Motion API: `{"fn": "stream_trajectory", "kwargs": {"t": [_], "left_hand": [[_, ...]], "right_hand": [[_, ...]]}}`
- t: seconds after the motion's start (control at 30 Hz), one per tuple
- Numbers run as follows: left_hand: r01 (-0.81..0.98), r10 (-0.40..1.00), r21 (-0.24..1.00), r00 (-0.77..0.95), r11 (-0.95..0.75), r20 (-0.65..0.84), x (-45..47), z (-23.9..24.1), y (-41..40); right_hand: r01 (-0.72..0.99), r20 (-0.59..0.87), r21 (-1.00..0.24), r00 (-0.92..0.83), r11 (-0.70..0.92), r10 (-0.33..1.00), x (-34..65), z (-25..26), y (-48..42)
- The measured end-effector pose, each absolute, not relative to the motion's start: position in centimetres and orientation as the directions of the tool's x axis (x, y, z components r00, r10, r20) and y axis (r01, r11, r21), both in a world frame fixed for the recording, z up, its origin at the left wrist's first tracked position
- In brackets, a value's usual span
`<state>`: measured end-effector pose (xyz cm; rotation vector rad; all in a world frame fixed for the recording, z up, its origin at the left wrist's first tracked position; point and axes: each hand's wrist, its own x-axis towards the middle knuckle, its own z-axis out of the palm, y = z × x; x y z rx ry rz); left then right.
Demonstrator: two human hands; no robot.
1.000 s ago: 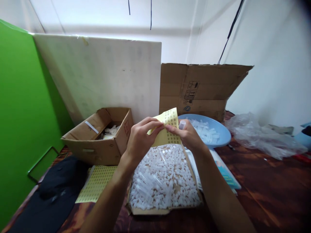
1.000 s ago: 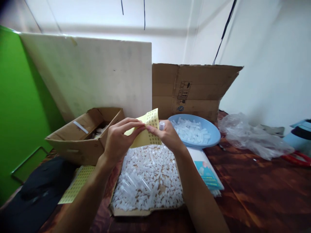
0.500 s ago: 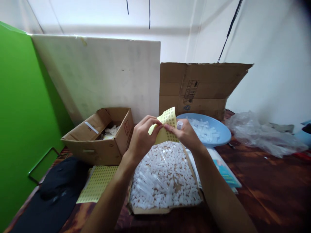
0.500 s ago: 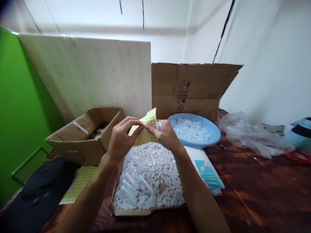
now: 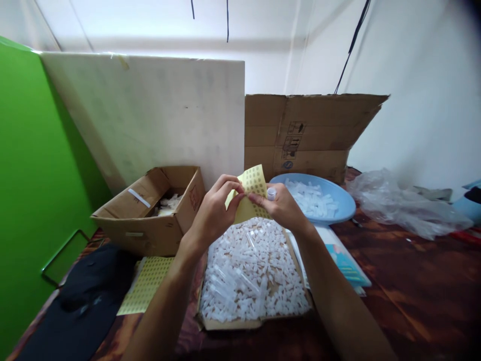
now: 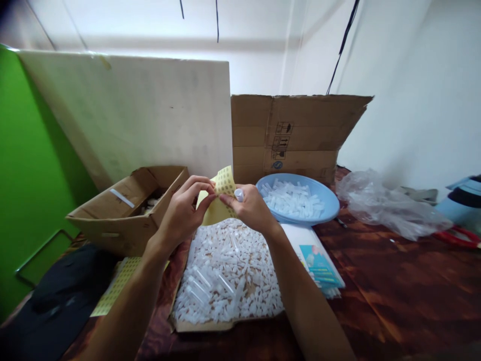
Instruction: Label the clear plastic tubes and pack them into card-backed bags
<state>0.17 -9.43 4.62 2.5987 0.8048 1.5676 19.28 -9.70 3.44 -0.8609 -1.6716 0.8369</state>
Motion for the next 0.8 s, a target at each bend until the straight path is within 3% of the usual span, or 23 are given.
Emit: {"fn": "stream_trajectory", "kwargs": {"t": [0.1, 0.17, 0.27, 0.37, 0.5, 0.8], "left_hand": [[0.39, 0.431, 0.286, 0.361, -0.875, 0.827, 0.2, 4.6, -9.4], [0.352, 0.466, 0.349, 0.337, -0.868, 0.818, 0.2, 4.7, -9.5], [0.254, 0.56, 0.501, 0.302, -0.827, 0.772, 0.4, 4.8, -9.8], [0.187, 0.626, 0.6, 0.327, -0.778, 0.708, 0.6, 5.0, -10.4], [0.22, 0.649, 0.617, 0.379, -0.755, 0.66, 0.9, 5.2, -10.9], [0.288, 0.624, 0.553, 0.355, -0.782, 0.697, 1.1, 4.7, -10.3]], "right_hand": [[0.09, 0.466, -0.865, -0.221, 0.494, 0.856, 19.2, 3.1, -9.4], [0.166, 0.494, -0.835, -0.192, 0.524, 0.848, 19.1, 2.9, -9.0], [0.392, 0.584, -0.697, -0.175, 0.601, 0.792, 19.0, 2.6, -8.6], [0.494, 0.654, -0.547, -0.253, 0.676, 0.713, 18.6, 2.4, -8.5], [0.51, 0.684, -0.478, -0.295, 0.715, 0.667, 18.2, 2.3, -8.6], [0.562, 0.649, -0.458, -0.317, 0.688, 0.691, 18.4, 2.0, -8.5]]}}
